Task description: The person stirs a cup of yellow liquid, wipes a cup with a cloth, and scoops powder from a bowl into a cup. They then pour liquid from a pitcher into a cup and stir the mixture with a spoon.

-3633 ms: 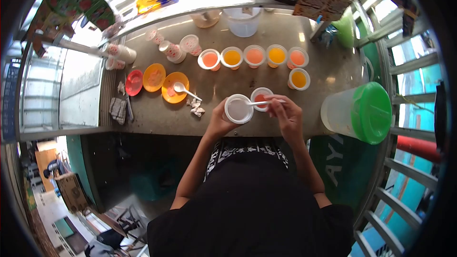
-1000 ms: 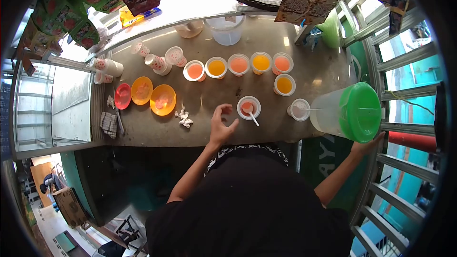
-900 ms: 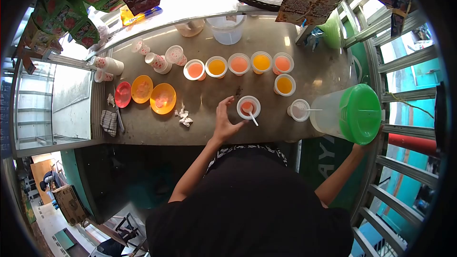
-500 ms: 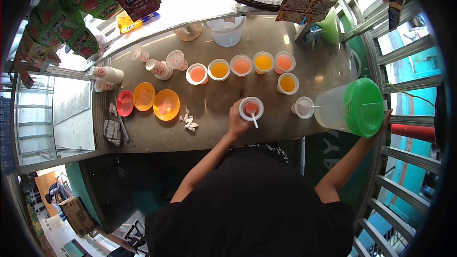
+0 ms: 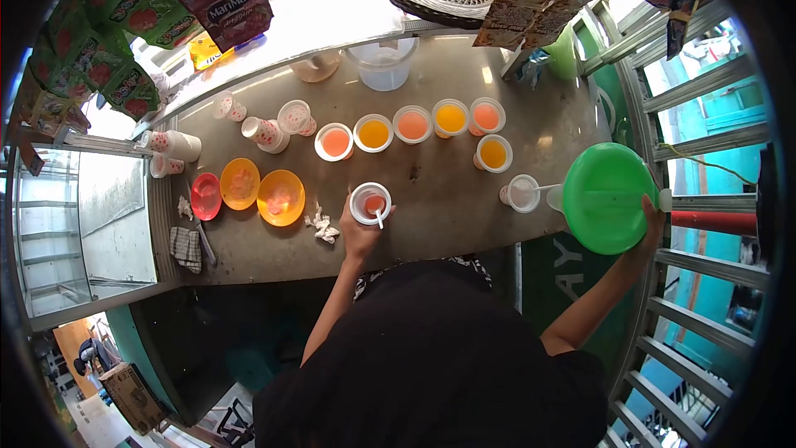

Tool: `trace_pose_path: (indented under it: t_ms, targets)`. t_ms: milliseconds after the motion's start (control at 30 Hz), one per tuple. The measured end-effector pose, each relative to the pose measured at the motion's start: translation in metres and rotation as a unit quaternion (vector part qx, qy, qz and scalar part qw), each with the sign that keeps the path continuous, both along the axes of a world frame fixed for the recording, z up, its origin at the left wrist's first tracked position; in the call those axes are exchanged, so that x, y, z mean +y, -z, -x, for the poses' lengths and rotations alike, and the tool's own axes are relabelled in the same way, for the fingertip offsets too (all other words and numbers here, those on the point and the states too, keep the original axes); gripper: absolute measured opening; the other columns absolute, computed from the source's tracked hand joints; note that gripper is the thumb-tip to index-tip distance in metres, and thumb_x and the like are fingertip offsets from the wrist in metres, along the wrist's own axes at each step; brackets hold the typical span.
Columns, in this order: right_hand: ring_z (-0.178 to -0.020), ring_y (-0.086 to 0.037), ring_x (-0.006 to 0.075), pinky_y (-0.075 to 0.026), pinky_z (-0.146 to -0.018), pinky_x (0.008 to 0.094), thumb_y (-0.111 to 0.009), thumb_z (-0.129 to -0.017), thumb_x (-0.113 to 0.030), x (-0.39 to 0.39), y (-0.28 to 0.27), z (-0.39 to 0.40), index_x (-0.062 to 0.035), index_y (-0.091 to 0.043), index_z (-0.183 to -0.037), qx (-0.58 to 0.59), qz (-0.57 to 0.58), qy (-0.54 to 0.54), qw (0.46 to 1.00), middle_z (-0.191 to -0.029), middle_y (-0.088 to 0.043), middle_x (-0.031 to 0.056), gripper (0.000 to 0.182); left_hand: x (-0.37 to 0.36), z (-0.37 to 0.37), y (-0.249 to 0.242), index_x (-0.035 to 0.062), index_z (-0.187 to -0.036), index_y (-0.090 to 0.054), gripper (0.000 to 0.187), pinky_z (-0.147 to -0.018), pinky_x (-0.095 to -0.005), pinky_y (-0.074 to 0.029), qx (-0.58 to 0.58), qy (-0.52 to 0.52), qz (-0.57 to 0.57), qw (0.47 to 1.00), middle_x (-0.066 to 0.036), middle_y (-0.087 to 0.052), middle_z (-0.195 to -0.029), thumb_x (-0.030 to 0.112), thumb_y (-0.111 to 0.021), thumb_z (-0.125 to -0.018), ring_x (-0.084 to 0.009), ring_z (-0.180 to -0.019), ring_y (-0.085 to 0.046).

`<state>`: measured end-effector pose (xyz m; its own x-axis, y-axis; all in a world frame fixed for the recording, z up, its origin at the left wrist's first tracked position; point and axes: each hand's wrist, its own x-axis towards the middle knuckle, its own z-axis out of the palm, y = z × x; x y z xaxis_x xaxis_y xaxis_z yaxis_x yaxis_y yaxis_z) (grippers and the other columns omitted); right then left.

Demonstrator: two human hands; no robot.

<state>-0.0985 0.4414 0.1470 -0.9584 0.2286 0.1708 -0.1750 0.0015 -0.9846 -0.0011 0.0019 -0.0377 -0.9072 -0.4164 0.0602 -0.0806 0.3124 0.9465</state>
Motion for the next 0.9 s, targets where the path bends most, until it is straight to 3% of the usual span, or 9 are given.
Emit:
trace_pose_path:
  t_ms: [33, 100, 133, 200, 467, 533, 833, 900]
  targets:
    - [-0.112, -0.062, 0.0235, -0.051, -0.095, 0.037, -0.058, -0.092, -0.017, -0.004, -0.003, -0.001, 0.0045, -0.06, -0.122, -0.002, -0.001, 0.001, 1.0, -0.12, -0.064, 0.0163, 0.037, -0.001, 0.001, 0.0, 0.002, -0.108, -0.059, 0.047, -0.079, -0.0299, -0.051, -0.002, 0.001, -0.001, 1.0, -0.007, -0.067, -0.095, 0.016, -0.087, -0.072, -0.0153, -0.087, -0.064]
    - [-0.122, -0.055, 0.0257, -0.039, -0.107, 0.0395, -0.062, -0.086, -0.013, -0.01, -0.006, -0.003, 0.0079, -0.055, -0.13, 0.022, -0.135, 0.016, 0.99, -0.13, -0.059, 0.0194, 0.05, -0.002, 0.006, -0.001, 0.002, -0.108, -0.059, 0.047, -0.079, -0.0298, -0.051, -0.007, 0.0, 0.01, 1.0, -0.006, -0.067, -0.095, 0.017, -0.087, -0.072, -0.0151, -0.087, -0.064]
    - [-0.122, -0.055, 0.0257, -0.039, -0.107, 0.0395, -0.062, -0.086, -0.013, -0.008, -0.004, -0.003, 0.0079, -0.055, -0.13, 0.021, -0.135, 0.016, 0.99, -0.13, -0.059, 0.0194, 0.05, -0.003, 0.008, -0.003, 0.002, -0.108, -0.059, 0.047, -0.079, -0.0298, -0.051, -0.009, 0.0, 0.01, 1.0, -0.006, -0.067, -0.095, 0.017, -0.087, -0.072, -0.0151, -0.087, -0.064]
    - [-0.124, -0.054, 0.0259, -0.038, -0.108, 0.0401, -0.065, -0.084, -0.008, -0.001, 0.001, -0.001, 0.0055, -0.055, -0.131, 0.054, -0.249, 0.023, 0.967, -0.133, -0.058, 0.0178, 0.05, -0.004, 0.013, -0.006, 0.002, -0.107, -0.059, 0.048, -0.079, -0.0299, -0.051, 0.008, 0.009, 0.014, 1.0, -0.006, -0.067, -0.095, 0.018, -0.087, -0.072, -0.0151, -0.087, -0.064]
    - [-0.126, -0.053, 0.0264, -0.036, -0.109, 0.0409, -0.067, -0.084, -0.006, -0.015, 0.008, -0.007, 0.002, -0.058, -0.13, 0.053, -0.294, 0.034, 0.954, -0.133, -0.059, 0.0167, 0.047, -0.006, 0.019, -0.011, 0.0015, -0.105, -0.06, 0.046, -0.079, -0.0307, -0.051, 0.024, 0.0, 0.049, 0.998, -0.008, -0.067, -0.095, 0.015, -0.087, -0.071, -0.0174, -0.086, -0.065]
    - [-0.126, -0.053, 0.0267, -0.036, -0.109, 0.0412, -0.067, -0.084, -0.007, -0.02, 0.011, -0.009, 0.0016, -0.058, -0.13, 0.052, -0.281, 0.035, 0.958, -0.133, -0.059, 0.0167, 0.047, -0.008, 0.018, -0.004, 0.0012, -0.104, -0.061, 0.045, -0.078, -0.0314, -0.052, 0.072, 0.005, 0.116, 0.991, -0.009, -0.067, -0.094, 0.014, -0.087, -0.07, -0.0195, -0.086, -0.066]
    - [-0.126, -0.053, 0.0309, -0.035, -0.11, 0.0454, -0.071, -0.079, -0.01, -0.041, 0.019, -0.013, 0.0009, -0.059, -0.128, 0.093, -0.375, 0.013, 0.922, -0.13, -0.06, 0.0169, 0.051, -0.002, 0.011, 0.001, 0.001, -0.102, -0.061, 0.044, -0.077, -0.033, -0.052, 0.068, -0.005, 0.121, 0.99, -0.011, -0.067, -0.094, 0.014, -0.087, -0.069, -0.0218, -0.086, -0.066]
    - [-0.127, -0.053, 0.031, -0.03, -0.112, 0.0482, -0.072, -0.078, -0.012, -0.044, 0.021, -0.016, -0.0015, -0.06, -0.127, 0.094, -0.406, 0.007, 0.909, -0.13, -0.061, 0.0157, 0.052, -0.001, 0.01, 0.003, 0.001, -0.102, -0.061, 0.044, -0.077, -0.0329, -0.052, 0.073, -0.01, 0.131, 0.989, -0.011, -0.067, -0.094, 0.014, -0.087, -0.069, -0.022, -0.086, -0.066]
